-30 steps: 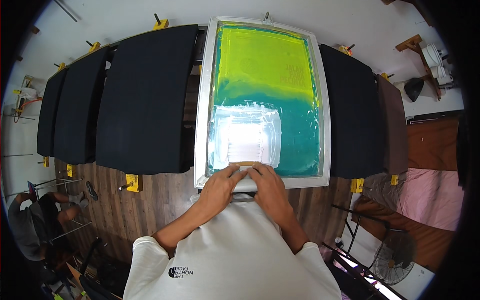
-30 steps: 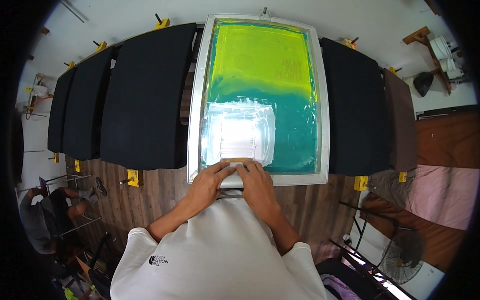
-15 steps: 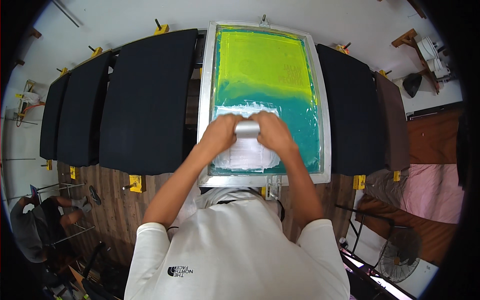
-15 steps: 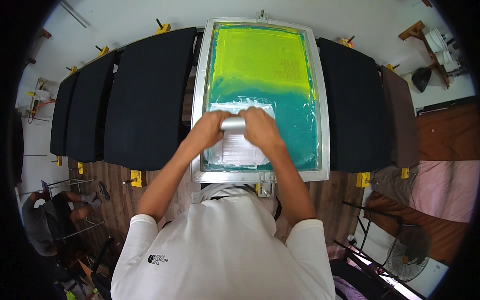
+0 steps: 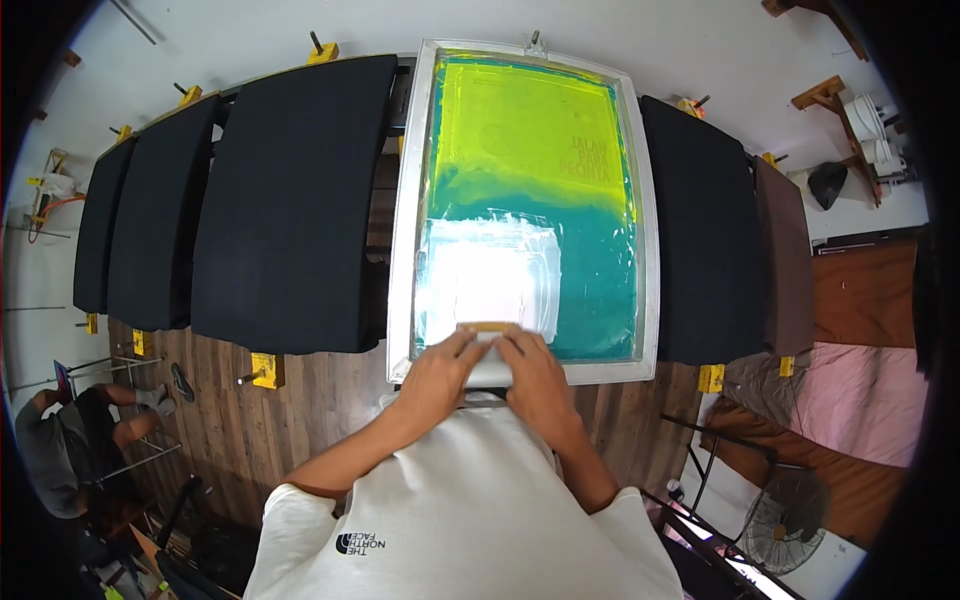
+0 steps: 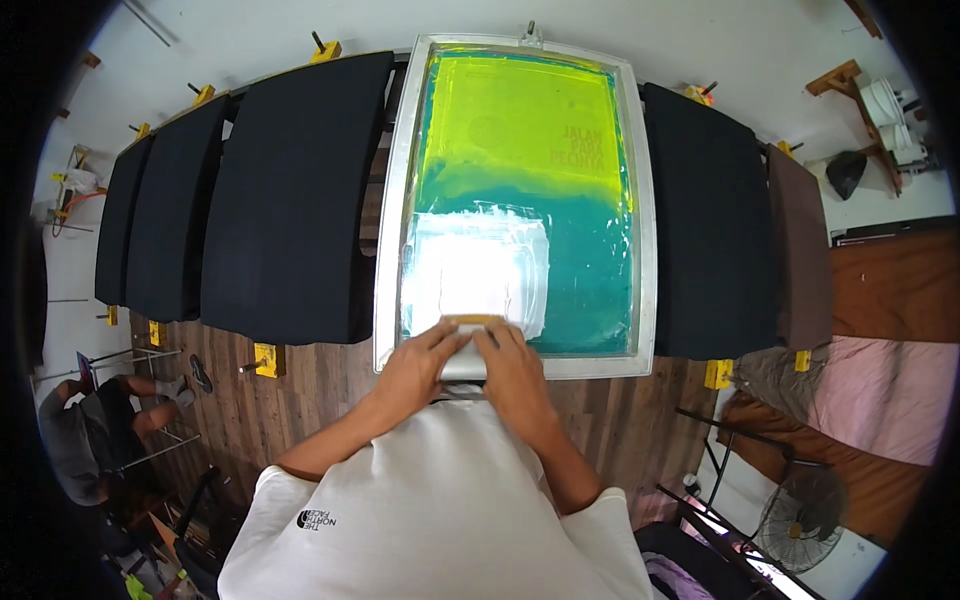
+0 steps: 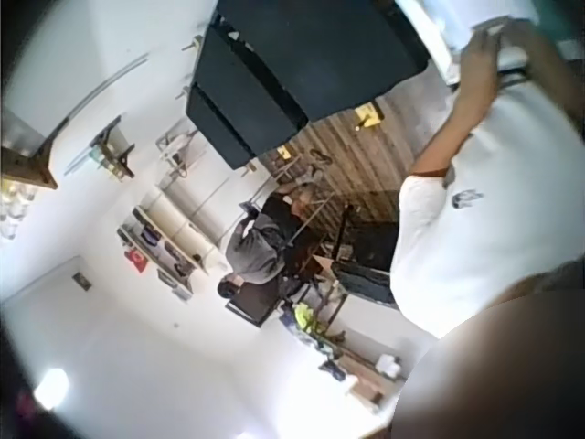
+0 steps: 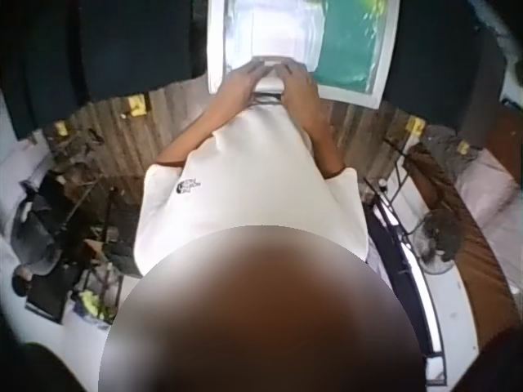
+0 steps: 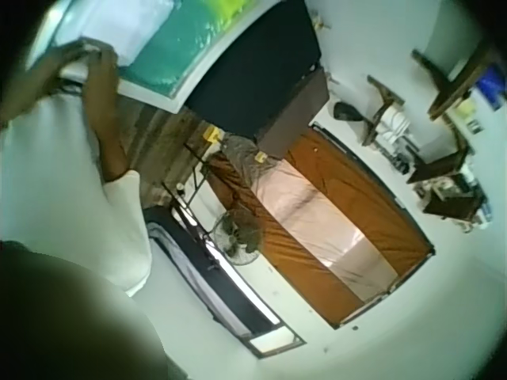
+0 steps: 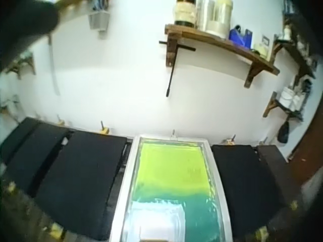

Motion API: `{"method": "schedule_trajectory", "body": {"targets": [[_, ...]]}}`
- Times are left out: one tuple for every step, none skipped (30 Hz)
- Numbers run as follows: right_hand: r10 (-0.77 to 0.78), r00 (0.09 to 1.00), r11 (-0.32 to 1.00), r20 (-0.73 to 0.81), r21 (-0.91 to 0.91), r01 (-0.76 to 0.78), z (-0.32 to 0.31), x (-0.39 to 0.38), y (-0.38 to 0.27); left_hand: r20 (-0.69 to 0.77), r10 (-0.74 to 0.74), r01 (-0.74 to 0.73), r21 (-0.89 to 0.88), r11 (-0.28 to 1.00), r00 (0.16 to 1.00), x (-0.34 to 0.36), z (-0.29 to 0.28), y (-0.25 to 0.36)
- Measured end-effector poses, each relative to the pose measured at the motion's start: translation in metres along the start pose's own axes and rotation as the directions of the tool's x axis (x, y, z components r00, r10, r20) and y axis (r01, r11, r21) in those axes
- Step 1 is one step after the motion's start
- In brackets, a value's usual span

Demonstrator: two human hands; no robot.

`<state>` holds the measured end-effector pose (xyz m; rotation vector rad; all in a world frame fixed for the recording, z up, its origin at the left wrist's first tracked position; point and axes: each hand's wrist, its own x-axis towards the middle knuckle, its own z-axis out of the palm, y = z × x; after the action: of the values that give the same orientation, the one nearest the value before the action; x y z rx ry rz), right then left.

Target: Applying ink to a garment using a screen printing frame and a squeegee.

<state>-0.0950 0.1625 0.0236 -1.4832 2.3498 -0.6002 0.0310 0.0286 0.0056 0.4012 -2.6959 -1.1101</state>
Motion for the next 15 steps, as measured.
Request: {"method": "schedule_trajectory", "body": {"targets": [[0.003, 1.000, 1.000, 0.013, 0.006, -0.003, -0.002, -0.005, -0.004, 0.000, 0.000, 0.000, 0.000, 1.000, 1.000, -0.001, -0.001, 0.001], [0.003, 1.000, 1.000, 0.012, 0.006, -0.003, -0.006, -0.003, -0.005, 0.051, -0.031, 0.033, -0.043, 0.999, 0.998, -0.001, -0.005, 0.004], [0.010, 0.998, 1.000, 0.068, 0.018, -0.011, -0.011, 0.002, -0.005, 0.102, -0.059, 0.067, -0.083, 0.994, 0.993, -0.001, -0.010, 0.007], [0.015, 0.992, 0.999, 0.123, 0.030, -0.019, -0.015, 0.008, -0.003, 0.100, -0.056, 0.065, -0.081, 0.995, 0.993, 0.004, -0.011, 0.004], [0.021, 0.991, 1.000, 0.131, 0.011, -0.022, -0.019, 0.017, 0.000, 0.097, -0.045, 0.052, -0.075, 0.996, 0.994, 0.013, -0.013, -0.001], [0.029, 0.990, 1.000, 0.138, -0.010, -0.028, -0.023, 0.030, 0.004, 0.095, -0.030, 0.037, -0.071, 0.997, 0.995, 0.026, -0.017, -0.007], [0.035, 0.989, 0.999, 0.141, -0.018, -0.033, -0.027, 0.046, 0.007, 0.091, -0.042, 0.049, -0.073, 0.996, 0.995, 0.039, -0.022, -0.012], [0.013, 0.993, 0.999, 0.113, -0.030, -0.010, -0.033, 0.061, 0.011, 0.085, -0.049, 0.055, -0.068, 0.996, 0.995, 0.054, -0.028, -0.014], [-0.069, 0.997, 0.997, 0.047, -0.043, 0.071, -0.031, 0.076, 0.023, 0.043, -0.014, 0.017, -0.067, 0.998, 0.999, 0.069, -0.028, -0.027], [0.016, 0.992, 0.994, 0.124, -0.112, -0.001, -0.034, 0.099, 0.026, 0.002, 0.018, -0.017, -0.064, 0.998, 1.000, 0.084, -0.026, -0.040], [0.012, 0.991, 0.993, 0.132, -0.115, 0.003, -0.036, 0.115, 0.031, 0.030, -0.013, 0.015, -0.046, 0.999, 0.999, 0.100, -0.032, -0.044], [-0.018, 0.992, 0.993, 0.126, -0.109, 0.032, -0.037, 0.125, 0.038, 0.057, -0.044, 0.045, -0.027, 0.999, 0.997, 0.113, -0.038, -0.044], [-0.001, 0.990, 0.993, 0.142, -0.113, 0.017, -0.037, 0.133, 0.041, 0.089, -0.098, 0.100, -0.017, 0.995, 0.991, 0.121, -0.041, -0.046], [0.017, 0.987, 0.993, 0.158, -0.117, 0.002, -0.036, 0.136, 0.042, 0.088, -0.094, 0.095, -0.015, 0.995, 0.992, 0.121, -0.037, -0.050], [0.013, 0.988, 0.993, 0.153, -0.120, 0.005, -0.035, 0.136, 0.041, 0.060, -0.069, 0.071, -0.039, 0.997, 0.996, 0.119, -0.031, -0.057]]}}
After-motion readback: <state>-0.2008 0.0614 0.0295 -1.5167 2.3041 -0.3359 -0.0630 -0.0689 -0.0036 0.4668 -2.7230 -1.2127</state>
